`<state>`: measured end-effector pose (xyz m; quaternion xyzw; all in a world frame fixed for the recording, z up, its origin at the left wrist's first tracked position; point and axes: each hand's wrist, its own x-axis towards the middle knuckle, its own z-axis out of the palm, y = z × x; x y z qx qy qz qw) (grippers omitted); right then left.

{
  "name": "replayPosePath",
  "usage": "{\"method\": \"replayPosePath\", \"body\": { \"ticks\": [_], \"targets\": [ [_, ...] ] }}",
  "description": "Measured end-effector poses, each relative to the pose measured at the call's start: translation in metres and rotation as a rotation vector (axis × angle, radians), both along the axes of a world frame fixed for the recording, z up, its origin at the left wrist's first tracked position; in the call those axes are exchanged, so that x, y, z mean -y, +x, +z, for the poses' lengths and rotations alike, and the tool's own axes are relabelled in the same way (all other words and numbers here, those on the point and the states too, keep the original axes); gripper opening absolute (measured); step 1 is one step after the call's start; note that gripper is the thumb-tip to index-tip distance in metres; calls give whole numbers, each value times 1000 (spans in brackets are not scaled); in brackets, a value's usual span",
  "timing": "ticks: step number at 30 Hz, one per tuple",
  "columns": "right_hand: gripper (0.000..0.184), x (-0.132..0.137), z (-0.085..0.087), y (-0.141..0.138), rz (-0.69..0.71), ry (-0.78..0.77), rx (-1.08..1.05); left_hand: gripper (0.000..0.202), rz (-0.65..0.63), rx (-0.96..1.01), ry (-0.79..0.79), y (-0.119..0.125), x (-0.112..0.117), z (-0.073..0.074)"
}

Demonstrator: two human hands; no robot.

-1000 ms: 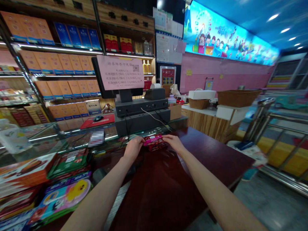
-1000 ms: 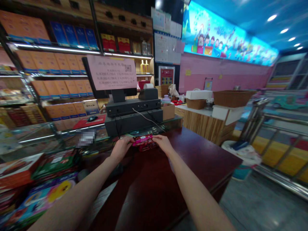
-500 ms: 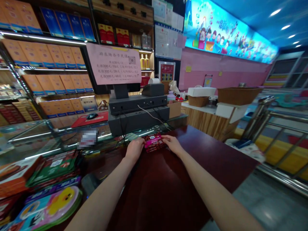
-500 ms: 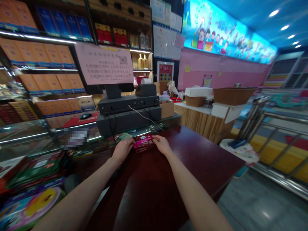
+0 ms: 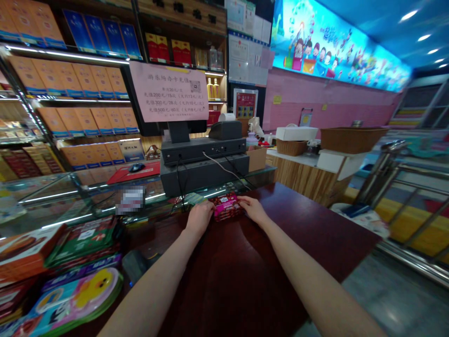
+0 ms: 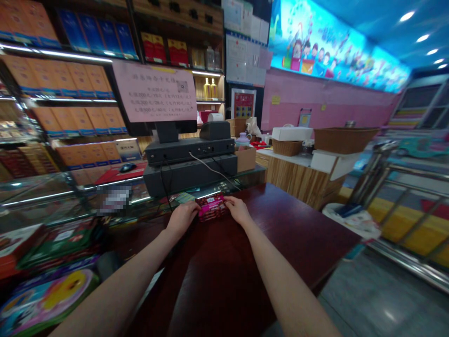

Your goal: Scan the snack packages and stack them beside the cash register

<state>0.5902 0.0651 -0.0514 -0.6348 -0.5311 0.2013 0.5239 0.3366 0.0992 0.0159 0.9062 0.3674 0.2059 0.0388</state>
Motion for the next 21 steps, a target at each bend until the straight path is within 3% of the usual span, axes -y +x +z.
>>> {"method": "replayPosePath", "body": {
  "ticks": [10,21],
  "targets": [
    [36,6,8,-5,-66,-21,76,36,37,-20,35,-15,6,5],
    [37,28,34,-44,-48,-12,203,33,87,-7,159,-63,22,24]
  ]
}}
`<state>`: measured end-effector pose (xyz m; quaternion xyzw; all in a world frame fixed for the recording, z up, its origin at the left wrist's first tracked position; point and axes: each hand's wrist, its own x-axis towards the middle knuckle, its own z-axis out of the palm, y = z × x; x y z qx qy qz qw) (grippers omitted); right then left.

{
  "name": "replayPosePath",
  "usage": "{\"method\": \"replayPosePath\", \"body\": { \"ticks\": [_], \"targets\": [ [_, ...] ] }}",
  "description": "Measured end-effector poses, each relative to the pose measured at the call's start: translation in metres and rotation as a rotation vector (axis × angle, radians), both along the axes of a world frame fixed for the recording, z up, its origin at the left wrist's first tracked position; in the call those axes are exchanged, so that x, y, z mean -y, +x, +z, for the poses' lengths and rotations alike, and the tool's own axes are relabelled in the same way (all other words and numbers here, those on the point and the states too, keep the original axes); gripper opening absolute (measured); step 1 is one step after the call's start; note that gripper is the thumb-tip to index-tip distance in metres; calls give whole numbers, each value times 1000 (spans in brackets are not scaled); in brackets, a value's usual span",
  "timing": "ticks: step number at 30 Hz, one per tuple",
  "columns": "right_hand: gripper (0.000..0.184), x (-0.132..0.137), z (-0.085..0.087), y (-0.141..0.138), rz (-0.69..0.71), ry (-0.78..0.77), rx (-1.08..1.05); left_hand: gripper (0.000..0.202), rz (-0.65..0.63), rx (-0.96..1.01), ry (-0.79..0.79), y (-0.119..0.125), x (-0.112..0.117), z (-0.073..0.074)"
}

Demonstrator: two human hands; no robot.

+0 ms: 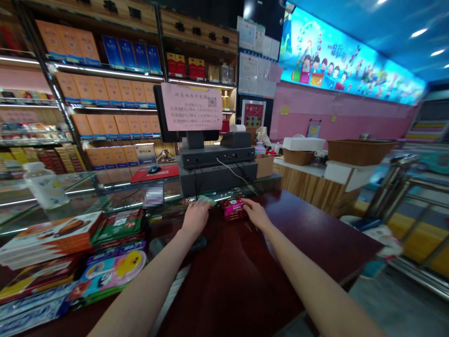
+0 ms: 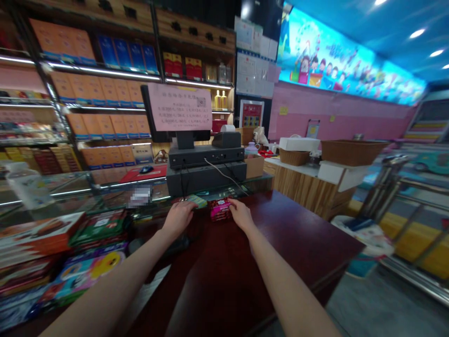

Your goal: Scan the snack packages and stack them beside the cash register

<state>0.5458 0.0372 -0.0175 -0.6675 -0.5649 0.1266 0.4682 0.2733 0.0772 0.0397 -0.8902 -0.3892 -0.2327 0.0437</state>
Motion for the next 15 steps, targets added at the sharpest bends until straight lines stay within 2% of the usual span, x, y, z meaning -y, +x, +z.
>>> {"method": "replayPosePath", "body": {
  "ticks": [7,15],
  "targets": [
    [37,4,12,-44,79,33,48,33,45,13,63,-46,10,10],
    [37,-4,23,-111,244,56,65,30,119,19,112,-110,24,19]
  ]
}}
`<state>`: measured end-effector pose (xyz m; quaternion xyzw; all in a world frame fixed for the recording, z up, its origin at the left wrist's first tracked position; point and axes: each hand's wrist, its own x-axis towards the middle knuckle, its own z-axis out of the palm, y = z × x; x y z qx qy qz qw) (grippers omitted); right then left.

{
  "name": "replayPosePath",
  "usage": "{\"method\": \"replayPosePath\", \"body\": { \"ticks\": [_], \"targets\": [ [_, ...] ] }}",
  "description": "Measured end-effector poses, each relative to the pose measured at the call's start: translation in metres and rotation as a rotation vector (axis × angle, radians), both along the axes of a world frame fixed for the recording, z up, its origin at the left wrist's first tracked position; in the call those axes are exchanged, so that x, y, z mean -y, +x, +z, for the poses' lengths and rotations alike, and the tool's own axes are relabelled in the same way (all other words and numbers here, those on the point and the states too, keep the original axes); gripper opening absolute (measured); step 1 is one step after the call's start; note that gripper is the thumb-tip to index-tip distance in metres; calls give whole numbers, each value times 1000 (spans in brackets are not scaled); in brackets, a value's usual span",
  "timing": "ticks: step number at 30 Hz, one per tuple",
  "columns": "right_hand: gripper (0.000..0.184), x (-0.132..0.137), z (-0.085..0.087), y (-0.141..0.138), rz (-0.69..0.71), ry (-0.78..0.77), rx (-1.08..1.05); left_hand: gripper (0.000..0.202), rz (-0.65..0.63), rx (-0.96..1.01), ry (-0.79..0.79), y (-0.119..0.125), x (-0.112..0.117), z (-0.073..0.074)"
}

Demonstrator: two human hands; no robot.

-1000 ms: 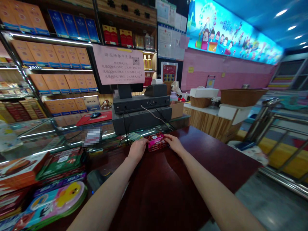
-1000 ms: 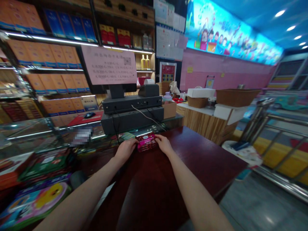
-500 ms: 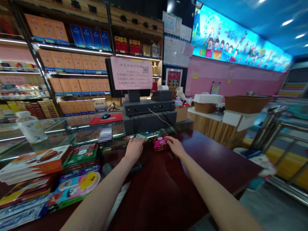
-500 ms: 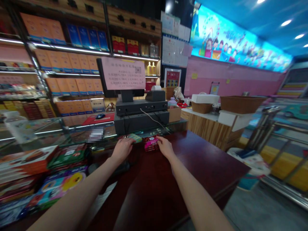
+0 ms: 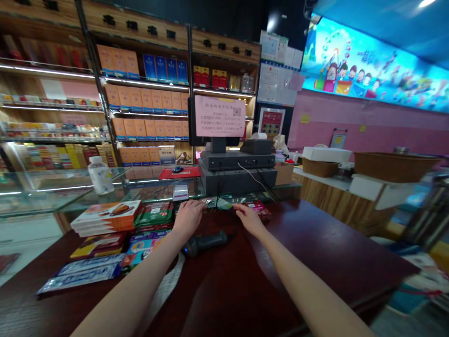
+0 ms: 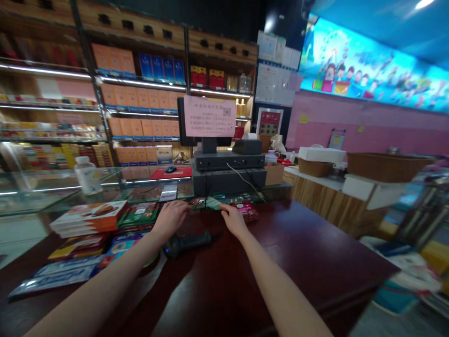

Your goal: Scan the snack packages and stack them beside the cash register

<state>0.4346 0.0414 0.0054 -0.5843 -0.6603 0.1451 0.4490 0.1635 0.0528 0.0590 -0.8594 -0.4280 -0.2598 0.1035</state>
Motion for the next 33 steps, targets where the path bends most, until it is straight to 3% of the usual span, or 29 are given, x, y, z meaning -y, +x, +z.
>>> {"method": "replayPosePath", "body": {
  "ticks": [17,24,33],
  "targets": [
    [35,-12,22,-119,231,-39,-40,29,199,43,66,-118,12,-3],
    [35,-19,25,-156,301,-65,-35,37,292,-52,117,-144,13,-11],
    [35,-26,26,-189,333,-89,-12,44,312,-174,135,-160,12,-20]
  ]
}}
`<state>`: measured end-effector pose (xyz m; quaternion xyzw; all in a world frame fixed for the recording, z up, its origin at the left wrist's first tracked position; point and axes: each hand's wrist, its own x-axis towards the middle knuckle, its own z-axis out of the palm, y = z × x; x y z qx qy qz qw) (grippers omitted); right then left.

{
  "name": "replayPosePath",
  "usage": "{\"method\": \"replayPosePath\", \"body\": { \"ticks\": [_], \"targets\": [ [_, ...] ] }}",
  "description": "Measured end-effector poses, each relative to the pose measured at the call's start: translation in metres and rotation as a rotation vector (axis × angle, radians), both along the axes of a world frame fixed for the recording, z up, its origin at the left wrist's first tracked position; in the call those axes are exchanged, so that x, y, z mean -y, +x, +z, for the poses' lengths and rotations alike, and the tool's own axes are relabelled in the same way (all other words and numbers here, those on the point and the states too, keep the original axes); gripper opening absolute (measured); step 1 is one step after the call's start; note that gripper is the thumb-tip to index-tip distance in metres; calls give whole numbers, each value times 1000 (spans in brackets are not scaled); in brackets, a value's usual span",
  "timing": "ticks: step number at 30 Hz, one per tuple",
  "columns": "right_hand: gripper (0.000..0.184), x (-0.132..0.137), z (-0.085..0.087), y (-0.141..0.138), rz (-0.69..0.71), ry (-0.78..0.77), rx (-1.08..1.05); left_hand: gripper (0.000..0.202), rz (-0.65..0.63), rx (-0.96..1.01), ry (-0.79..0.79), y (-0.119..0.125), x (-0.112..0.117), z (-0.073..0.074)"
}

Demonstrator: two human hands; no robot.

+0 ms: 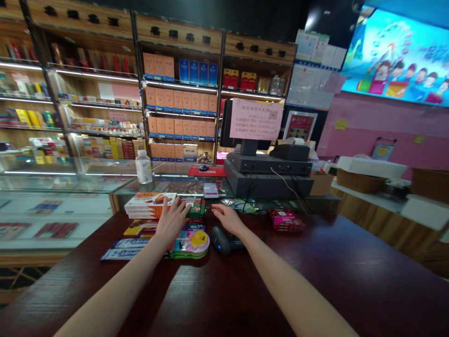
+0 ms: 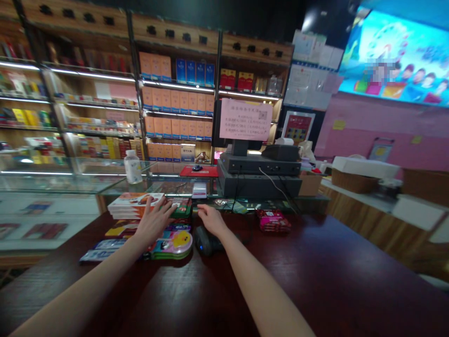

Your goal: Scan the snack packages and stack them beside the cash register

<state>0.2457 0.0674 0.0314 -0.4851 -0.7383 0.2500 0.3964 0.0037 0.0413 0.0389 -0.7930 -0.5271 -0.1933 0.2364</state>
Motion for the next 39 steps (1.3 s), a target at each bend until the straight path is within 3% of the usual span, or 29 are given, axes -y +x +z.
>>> {"method": "replayPosePath", "body": {
  "ticks": [6,12,19,24,29,39],
  "targets": [
    [37,-2,2,-14,-20,-21,13,52,-57,10,-3,-9,5,-3],
    [38,-8,-1,-25,-28,-58,13,43,-102,19,-13,-11,17,-2],
    [28,-13,-5,-35,-37,-75,11,41,-151,69,17,-10,21,-11],
    [31,-13,-8,-32,-60,-84,7,45,15,78,78,-13,25,-12],
    [31,-11,-8,-26,-65,-91,-5,55,193,46,13,-13,31,-8],
    [33,-11,-11,-18,-69,-67,-77,49,197,264,-186,0,29,-2]
  ]
}}
